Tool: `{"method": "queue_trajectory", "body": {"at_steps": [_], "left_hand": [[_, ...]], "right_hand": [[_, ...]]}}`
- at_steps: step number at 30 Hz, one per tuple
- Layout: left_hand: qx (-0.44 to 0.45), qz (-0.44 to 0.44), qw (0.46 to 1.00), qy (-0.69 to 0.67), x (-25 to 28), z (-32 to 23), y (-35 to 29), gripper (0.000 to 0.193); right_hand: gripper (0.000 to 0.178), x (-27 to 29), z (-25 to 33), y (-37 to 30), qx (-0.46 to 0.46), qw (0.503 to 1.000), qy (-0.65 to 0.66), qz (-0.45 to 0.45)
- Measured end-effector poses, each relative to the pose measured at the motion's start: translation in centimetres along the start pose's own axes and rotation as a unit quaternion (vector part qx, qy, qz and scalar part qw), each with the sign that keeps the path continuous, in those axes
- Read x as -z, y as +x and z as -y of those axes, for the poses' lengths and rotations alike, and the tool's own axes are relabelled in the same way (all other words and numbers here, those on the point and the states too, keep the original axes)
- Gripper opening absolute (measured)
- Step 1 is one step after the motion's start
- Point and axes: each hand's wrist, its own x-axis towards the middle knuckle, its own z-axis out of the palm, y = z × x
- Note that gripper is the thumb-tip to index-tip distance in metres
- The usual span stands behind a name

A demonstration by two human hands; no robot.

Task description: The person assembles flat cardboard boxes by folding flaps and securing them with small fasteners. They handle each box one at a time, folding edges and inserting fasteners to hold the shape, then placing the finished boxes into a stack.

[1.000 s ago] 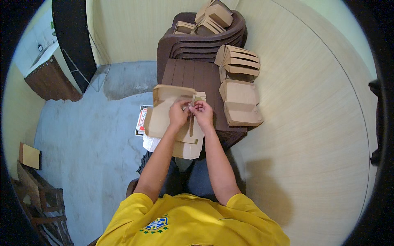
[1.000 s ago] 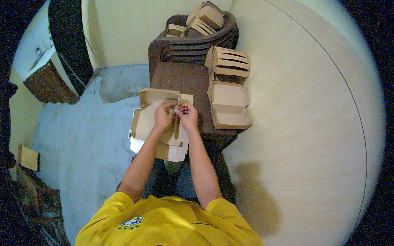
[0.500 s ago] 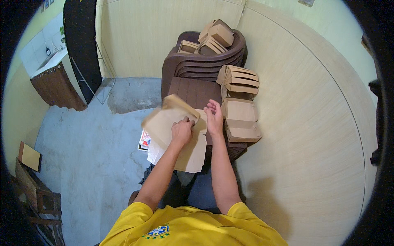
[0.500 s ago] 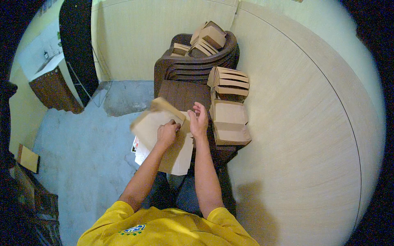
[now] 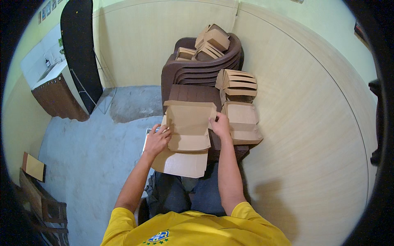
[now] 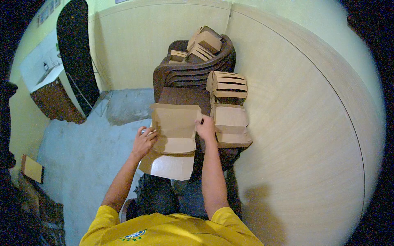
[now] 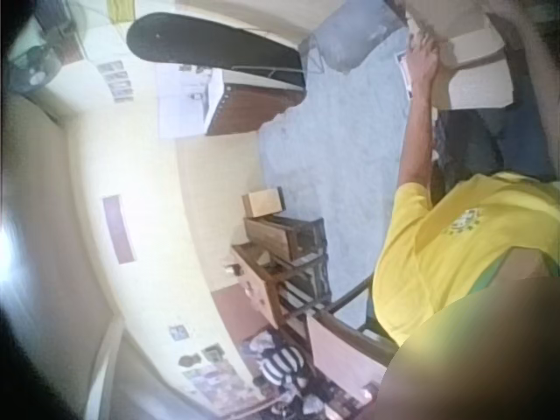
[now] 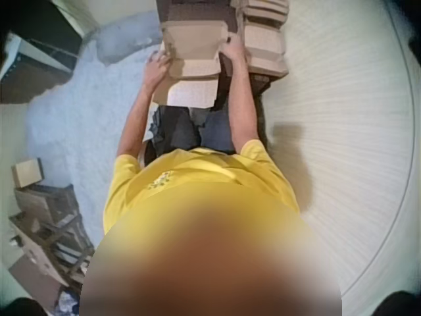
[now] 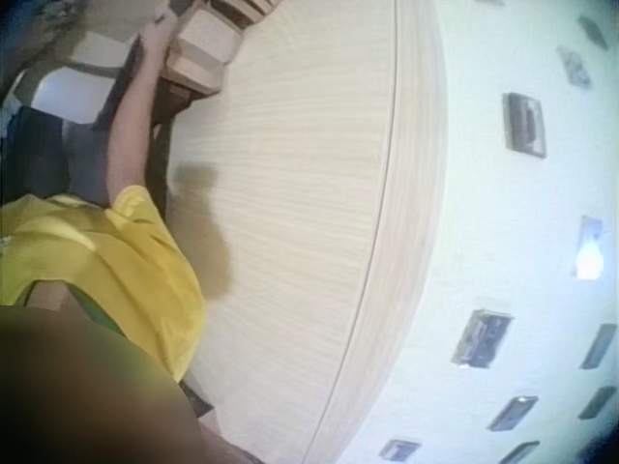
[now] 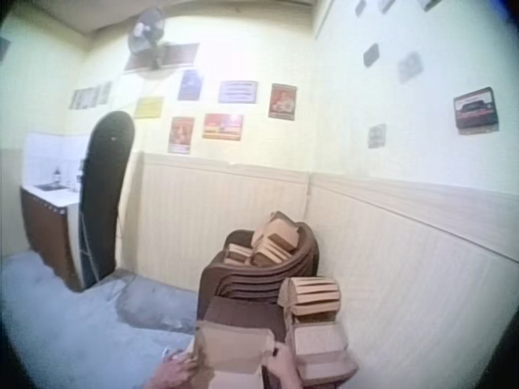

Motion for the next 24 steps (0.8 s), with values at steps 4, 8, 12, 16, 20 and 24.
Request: {"method": "queue_trajectory", "body": {"at_steps": [4, 8, 12, 16, 20, 24], "left_hand": [[0.129, 0.069, 0.980, -0.137, 1.8, -0.5, 1.6, 0.032], [0.176, -0.007, 0.953, -0.247, 5.3, -2.3, 4.7, 0.041], [0.185, 0.132, 0.944, -0.239, 8.7, -1.0, 7.3, 0.039], [0.139, 0.060, 0.930, -0.336, 10.0, -0.2, 9.5, 0.023], [0.318, -0.063, 0.761, -0.562, 8.0, -5.1, 12.1, 0.024], [0.360, -0.180, 0.731, -0.551, 5.3, -8.3, 13.0, 0.026]], "right_hand": [[0.029, -1.3, 0.9, -1.0, 0.023, 0.998, 0.056, -0.035], [0.034, -1.0, 2.3, -1.8, 0.076, 0.989, -0.017, -0.124], [0.033, 0.4, 3.5, -2.0, 0.130, 0.969, -0.062, -0.200], [0.028, 0.6, 4.6, -3.2, 0.224, 0.934, -0.089, -0.264], [0.024, -1.1, 5.7, -4.9, 0.228, 0.943, -0.065, -0.233], [0.024, -2.3, 6.2, -6.0, 0.259, 0.935, -0.092, -0.224]]}}
